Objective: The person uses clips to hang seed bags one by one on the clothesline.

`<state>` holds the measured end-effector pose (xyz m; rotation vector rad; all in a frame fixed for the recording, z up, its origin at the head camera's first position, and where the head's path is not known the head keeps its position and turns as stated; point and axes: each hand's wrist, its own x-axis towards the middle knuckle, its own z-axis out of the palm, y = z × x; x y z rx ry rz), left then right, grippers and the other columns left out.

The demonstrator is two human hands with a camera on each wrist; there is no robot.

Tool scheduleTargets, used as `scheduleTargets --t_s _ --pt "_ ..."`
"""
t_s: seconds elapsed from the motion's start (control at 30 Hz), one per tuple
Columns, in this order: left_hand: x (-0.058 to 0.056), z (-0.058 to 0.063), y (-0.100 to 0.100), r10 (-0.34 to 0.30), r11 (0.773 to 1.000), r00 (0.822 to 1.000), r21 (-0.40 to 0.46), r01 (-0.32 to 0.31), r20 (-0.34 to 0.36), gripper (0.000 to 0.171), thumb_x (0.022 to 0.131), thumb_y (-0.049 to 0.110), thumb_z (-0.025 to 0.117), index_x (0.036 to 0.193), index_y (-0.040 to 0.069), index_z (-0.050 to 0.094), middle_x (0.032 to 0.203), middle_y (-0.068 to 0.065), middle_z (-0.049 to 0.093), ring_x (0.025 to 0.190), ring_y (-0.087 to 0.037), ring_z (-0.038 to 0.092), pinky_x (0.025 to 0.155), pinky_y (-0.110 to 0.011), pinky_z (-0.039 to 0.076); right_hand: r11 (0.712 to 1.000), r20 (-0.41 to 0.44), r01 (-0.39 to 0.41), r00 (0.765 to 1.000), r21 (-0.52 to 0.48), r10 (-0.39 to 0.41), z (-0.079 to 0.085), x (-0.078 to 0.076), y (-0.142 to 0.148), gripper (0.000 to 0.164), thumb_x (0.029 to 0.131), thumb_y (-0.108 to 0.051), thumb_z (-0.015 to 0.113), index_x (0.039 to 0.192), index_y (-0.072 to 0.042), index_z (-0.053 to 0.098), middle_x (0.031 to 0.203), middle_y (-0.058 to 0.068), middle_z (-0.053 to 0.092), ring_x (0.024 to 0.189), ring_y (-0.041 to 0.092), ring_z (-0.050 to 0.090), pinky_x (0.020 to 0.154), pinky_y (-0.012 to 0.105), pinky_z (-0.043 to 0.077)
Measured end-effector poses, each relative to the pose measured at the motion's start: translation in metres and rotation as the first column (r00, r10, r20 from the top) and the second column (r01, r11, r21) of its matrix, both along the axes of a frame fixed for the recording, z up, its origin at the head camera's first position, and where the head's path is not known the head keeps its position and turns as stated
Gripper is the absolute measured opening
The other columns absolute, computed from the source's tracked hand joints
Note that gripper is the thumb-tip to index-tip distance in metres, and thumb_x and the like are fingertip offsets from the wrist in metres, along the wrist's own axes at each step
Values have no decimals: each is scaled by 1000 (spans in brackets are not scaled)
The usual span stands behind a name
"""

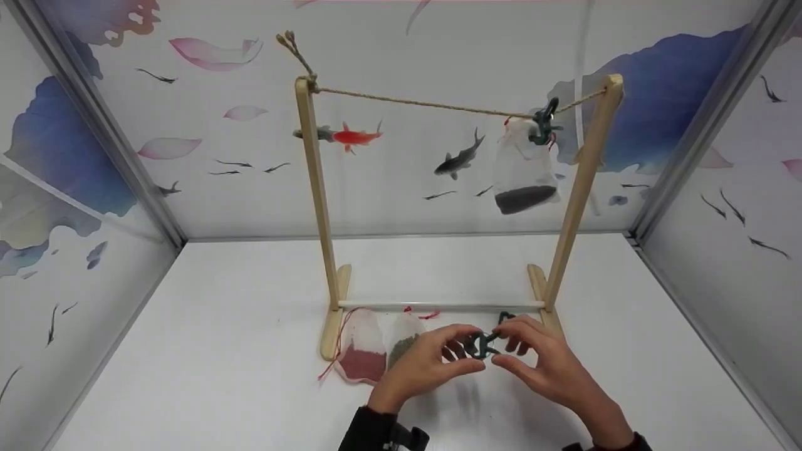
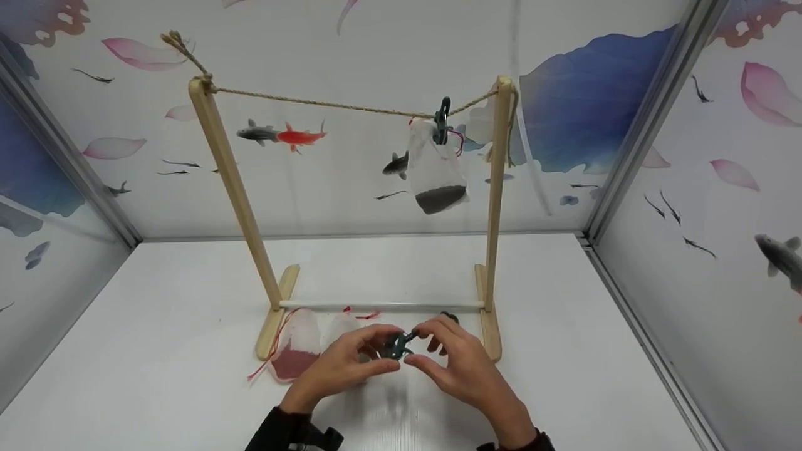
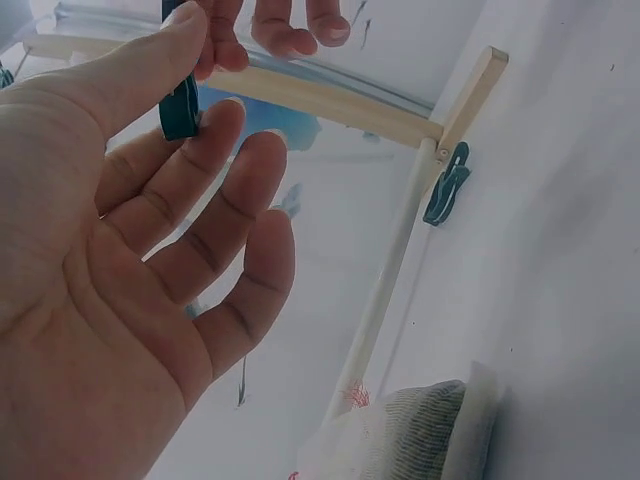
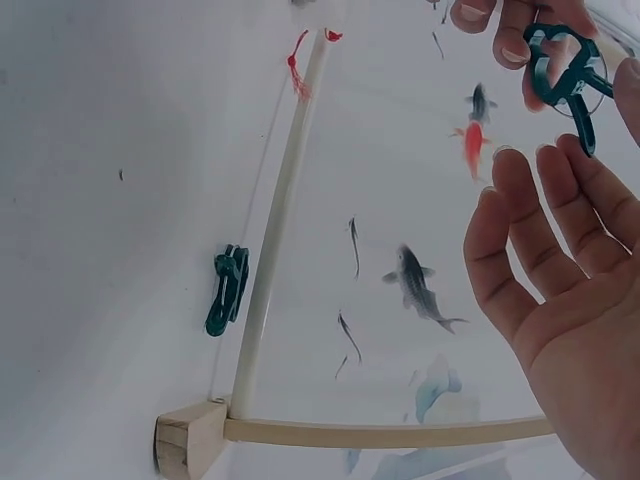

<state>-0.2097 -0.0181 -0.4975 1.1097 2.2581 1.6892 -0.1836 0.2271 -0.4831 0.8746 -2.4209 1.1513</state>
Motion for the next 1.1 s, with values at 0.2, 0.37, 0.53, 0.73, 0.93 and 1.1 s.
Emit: scheduleTargets --t_s 0.2,0.37,0.53,0.73,0.93,1.1 --pt "1 1 0 4 1000 1000 0 -4 -8 48 93 28 77 135 11 62 112 1 70 92 -8 66 81 -30 55 1000 -65 6 998 -12 -6 1 1 -1 36 86 -14 83 117 -23 67 107 -7 64 79 8 61 68 24 52" --pt "1 0 1 5 1000 1000 -7 -5 -15 50 92 27 78 136 11 62 114 0 70 93 -5 66 81 -29 55 1000 -91 9 996 -17 -10 1 1 -1 36 84 -11 84 114 -23 68 104 -11 63 76 5 59 66 21 51" --pt "1 1 0 2 1000 1000 -4 -2 -18 46 93 28 76 135 13 63 115 -2 70 94 -7 66 81 -30 55 999 -139 6 990 -50 -13 1 -1 -1 37 81 -1 84 108 -20 70 98 -10 64 72 6 58 64 19 49" --pt "1 5 -8 68 997 998 -20 -68 17 43 96 34 72 133 13 65 112 2 70 96 -7 65 83 -32 54 995 -204 46 977 -92 -64 3 -1 -1 40 73 12 84 99 -16 71 90 -7 65 69 7 54 62 15 45" --pt "-6 4 -22 223 975 974 -2 -223 -43 39 100 29 67 132 7 64 105 -1 69 92 -14 67 80 -33 56 992 -218 73 971 -103 -94 4 -1 0 40 72 13 85 95 -18 72 90 -8 65 68 7 54 60 14 44" --pt "-10 -3 -35 438 897 894 -21 -442 -96 31 99 21 68 125 3 67 101 -5 69 87 -21 68 76 -32 55 993 -230 58 970 -99 -80 3 -2 1 39 74 10 85 96 -20 72 90 -9 65 68 6 54 59 16 45"
